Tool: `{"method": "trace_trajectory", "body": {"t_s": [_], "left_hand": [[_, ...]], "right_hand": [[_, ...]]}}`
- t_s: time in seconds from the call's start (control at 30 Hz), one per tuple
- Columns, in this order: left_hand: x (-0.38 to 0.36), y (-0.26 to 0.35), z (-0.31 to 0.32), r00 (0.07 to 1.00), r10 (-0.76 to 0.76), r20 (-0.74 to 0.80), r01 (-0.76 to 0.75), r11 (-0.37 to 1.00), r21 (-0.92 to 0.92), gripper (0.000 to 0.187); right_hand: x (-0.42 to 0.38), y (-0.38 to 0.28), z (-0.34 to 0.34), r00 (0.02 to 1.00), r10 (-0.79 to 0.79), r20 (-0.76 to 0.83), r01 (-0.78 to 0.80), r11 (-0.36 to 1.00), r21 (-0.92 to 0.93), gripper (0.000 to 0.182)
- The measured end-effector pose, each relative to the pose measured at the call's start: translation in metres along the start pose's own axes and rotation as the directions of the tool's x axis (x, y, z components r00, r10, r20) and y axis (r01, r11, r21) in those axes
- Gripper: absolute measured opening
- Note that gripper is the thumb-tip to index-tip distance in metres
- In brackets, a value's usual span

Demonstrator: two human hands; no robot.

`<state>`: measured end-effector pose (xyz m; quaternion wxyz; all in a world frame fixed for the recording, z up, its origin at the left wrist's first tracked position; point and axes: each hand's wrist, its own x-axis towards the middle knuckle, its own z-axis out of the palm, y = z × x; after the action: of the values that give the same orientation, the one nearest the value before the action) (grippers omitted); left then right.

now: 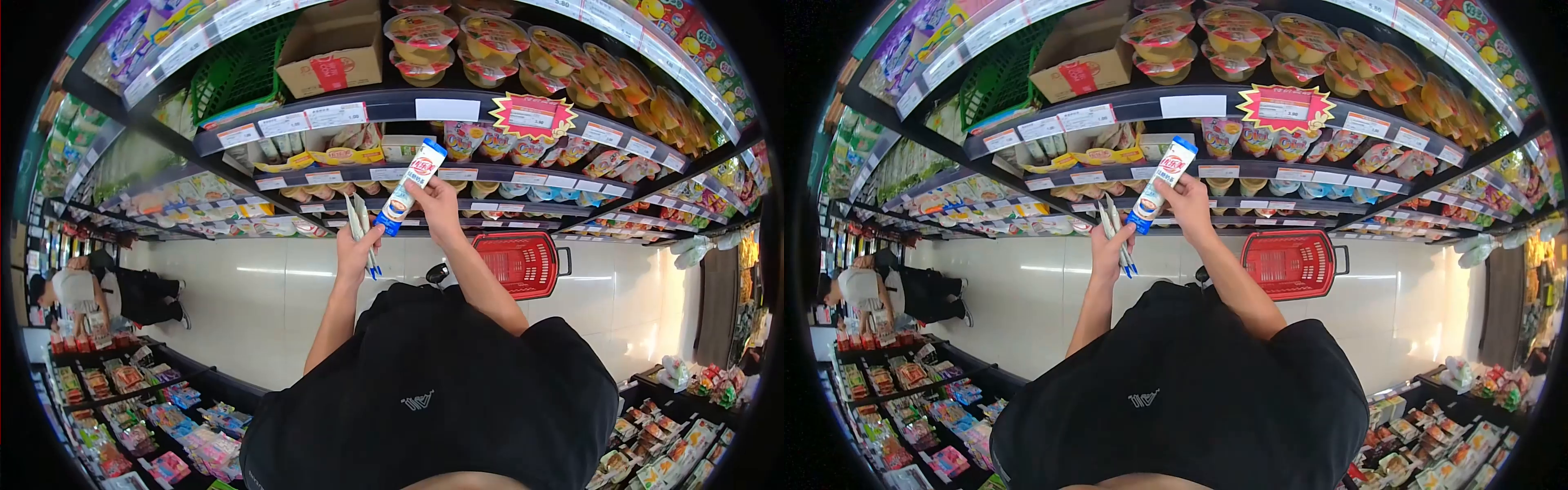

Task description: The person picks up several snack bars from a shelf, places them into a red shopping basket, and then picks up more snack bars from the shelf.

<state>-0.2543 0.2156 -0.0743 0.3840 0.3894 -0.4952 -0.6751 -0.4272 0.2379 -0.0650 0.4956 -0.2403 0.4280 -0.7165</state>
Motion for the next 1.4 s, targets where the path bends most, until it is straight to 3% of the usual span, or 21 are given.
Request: {"method": "trace_trajectory", "body": {"t_s": [0.1,0.2,0.4,0.67,0.77,0.97,1.1,1.13,1.2,1.27,1.33,1.4], "left_hand": [[0.010,-0.003,0.002,0.999,-0.025,0.034,0.024,0.999,0.027,0.018],[0.016,-0.002,0.003,0.999,-0.032,0.043,0.027,0.995,0.100,0.015],[0.017,0.000,0.005,0.999,-0.024,-0.027,0.025,0.998,0.057,0.016],[0.016,0.000,-0.012,0.997,-0.059,0.053,0.053,0.993,0.104,0.020],[0.016,-0.002,-0.025,0.987,-0.091,0.134,0.046,0.950,0.307,0.026],[0.014,-0.011,-0.023,0.992,-0.047,0.118,0.014,0.965,0.263,0.040],[0.008,-0.010,-0.020,0.996,-0.081,0.047,0.061,0.941,0.332,0.036],[0.006,-0.010,-0.021,0.998,-0.058,0.006,0.053,0.941,0.336,0.036],[0.001,-0.010,-0.022,0.997,-0.079,0.016,0.073,0.969,0.235,0.035],[0.002,-0.018,-0.028,0.999,-0.037,-0.004,0.037,0.960,0.278,0.036],[-0.001,-0.018,-0.030,1.000,-0.006,-0.003,0.007,0.948,0.317,0.037],[-0.006,-0.010,-0.029,0.997,-0.075,0.008,0.070,0.962,0.266,0.038]], "right_hand": [[0.007,0.001,-0.006,0.998,0.032,0.054,-0.025,0.991,-0.131,0.019],[0.009,0.001,-0.006,0.996,0.064,0.059,-0.056,0.990,-0.128,0.021],[0.015,0.006,-0.012,0.982,0.180,0.052,-0.170,0.972,-0.160,0.022],[0.017,0.008,-0.007,0.981,0.171,0.090,-0.148,0.964,-0.221,0.020],[0.015,0.010,-0.006,0.982,0.160,0.097,-0.124,0.944,-0.305,0.018],[0.008,0.019,-0.004,0.972,0.182,0.146,-0.109,0.907,-0.406,0.016],[0.004,0.016,0.001,0.960,0.210,0.184,-0.085,0.848,-0.524,0.017],[0.005,0.021,0.001,0.962,0.173,0.212,-0.038,0.851,-0.524,0.019],[0.002,0.022,0.002,0.949,0.220,0.224,-0.090,0.874,-0.478,0.019],[0.002,0.026,0.001,0.945,0.251,0.208,-0.152,0.905,-0.398,0.018],[0.003,0.030,0.000,0.969,0.189,0.160,-0.114,0.914,-0.389,0.019],[0.005,0.030,0.004,0.977,0.163,0.134,-0.095,0.905,-0.414,0.020]]}}
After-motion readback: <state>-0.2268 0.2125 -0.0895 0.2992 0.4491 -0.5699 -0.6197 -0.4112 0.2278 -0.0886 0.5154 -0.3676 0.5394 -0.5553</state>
